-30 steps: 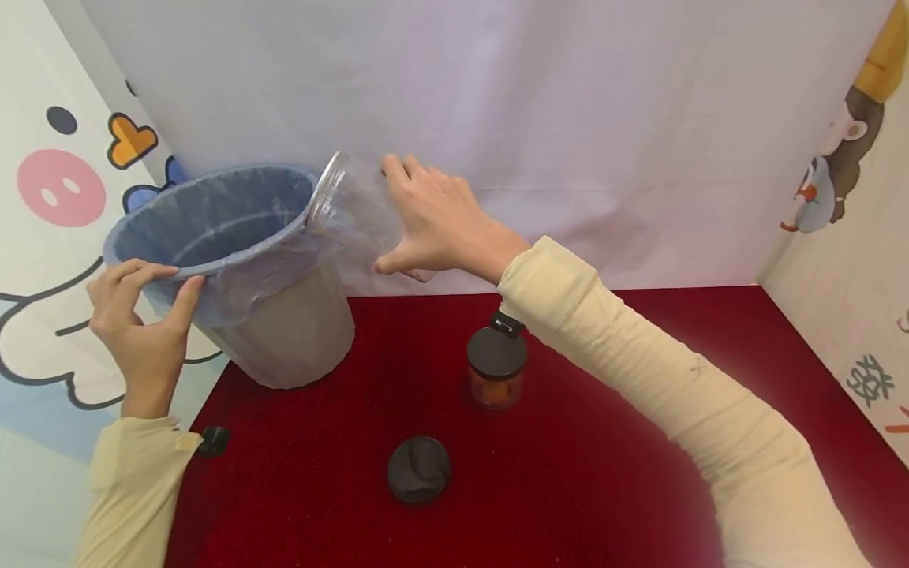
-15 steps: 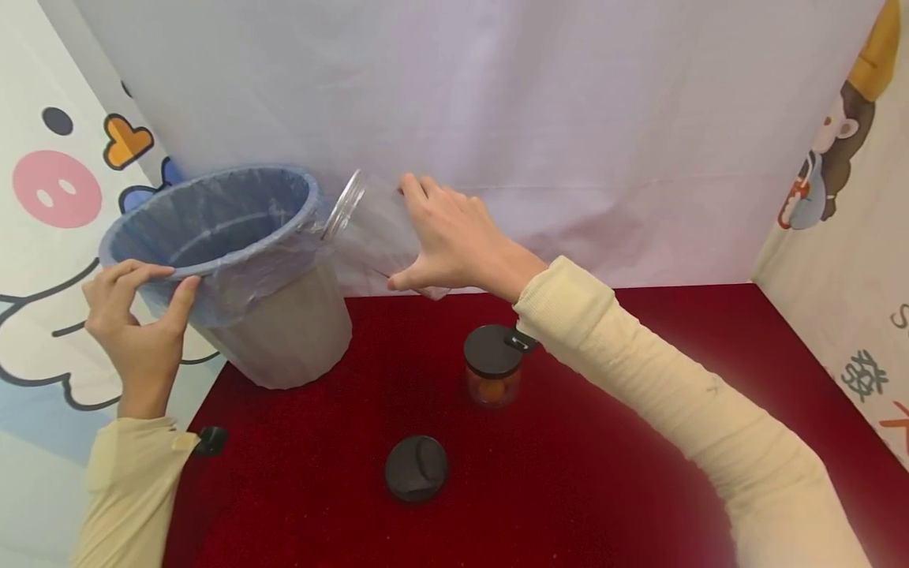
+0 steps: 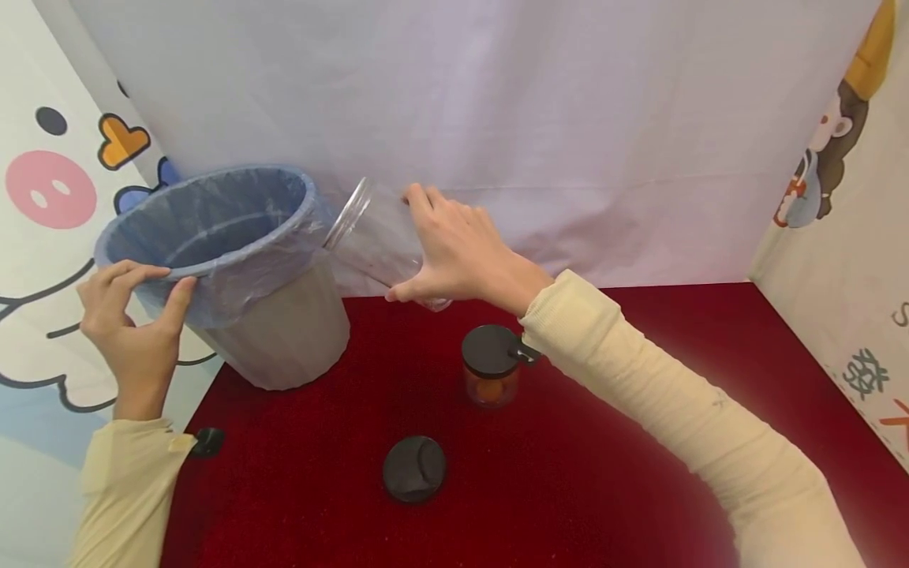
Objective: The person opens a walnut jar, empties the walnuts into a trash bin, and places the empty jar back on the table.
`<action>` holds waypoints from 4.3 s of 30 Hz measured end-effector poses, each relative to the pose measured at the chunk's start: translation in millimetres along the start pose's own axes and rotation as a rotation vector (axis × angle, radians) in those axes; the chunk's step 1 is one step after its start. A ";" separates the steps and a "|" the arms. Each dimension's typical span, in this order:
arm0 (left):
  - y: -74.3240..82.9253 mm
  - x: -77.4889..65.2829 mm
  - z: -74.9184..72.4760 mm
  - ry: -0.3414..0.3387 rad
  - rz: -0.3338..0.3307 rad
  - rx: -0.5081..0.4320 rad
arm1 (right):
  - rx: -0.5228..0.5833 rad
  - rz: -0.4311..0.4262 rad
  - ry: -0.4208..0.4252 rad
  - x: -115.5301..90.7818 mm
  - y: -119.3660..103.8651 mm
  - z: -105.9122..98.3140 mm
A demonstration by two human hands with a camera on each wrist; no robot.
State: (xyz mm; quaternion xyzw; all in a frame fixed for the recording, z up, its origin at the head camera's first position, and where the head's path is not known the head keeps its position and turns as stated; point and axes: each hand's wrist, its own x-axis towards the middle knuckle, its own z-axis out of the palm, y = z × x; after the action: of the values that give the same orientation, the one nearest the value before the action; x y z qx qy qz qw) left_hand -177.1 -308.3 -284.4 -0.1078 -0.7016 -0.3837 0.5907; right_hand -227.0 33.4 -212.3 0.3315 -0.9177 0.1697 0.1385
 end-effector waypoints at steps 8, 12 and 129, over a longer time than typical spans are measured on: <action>2.1 0.4 0.5 0.004 -0.005 -0.004 | 0.012 -0.008 0.026 -7.9 1.2 1.3; 2.0 0.6 0.8 0.008 -0.005 0.001 | 0.017 -0.007 0.033 -12.5 1.8 1.9; -8.8 -3.3 12.2 0.050 -0.004 -0.012 | 0.638 -0.053 0.233 -168.4 14.8 53.1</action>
State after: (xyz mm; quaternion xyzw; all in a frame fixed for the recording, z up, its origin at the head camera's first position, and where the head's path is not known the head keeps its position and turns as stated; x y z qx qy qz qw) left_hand -190.6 -305.1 -291.0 -0.1003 -0.6845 -0.3919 0.6065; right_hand -119.3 117.3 -325.2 0.3603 -0.7872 0.4815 0.1363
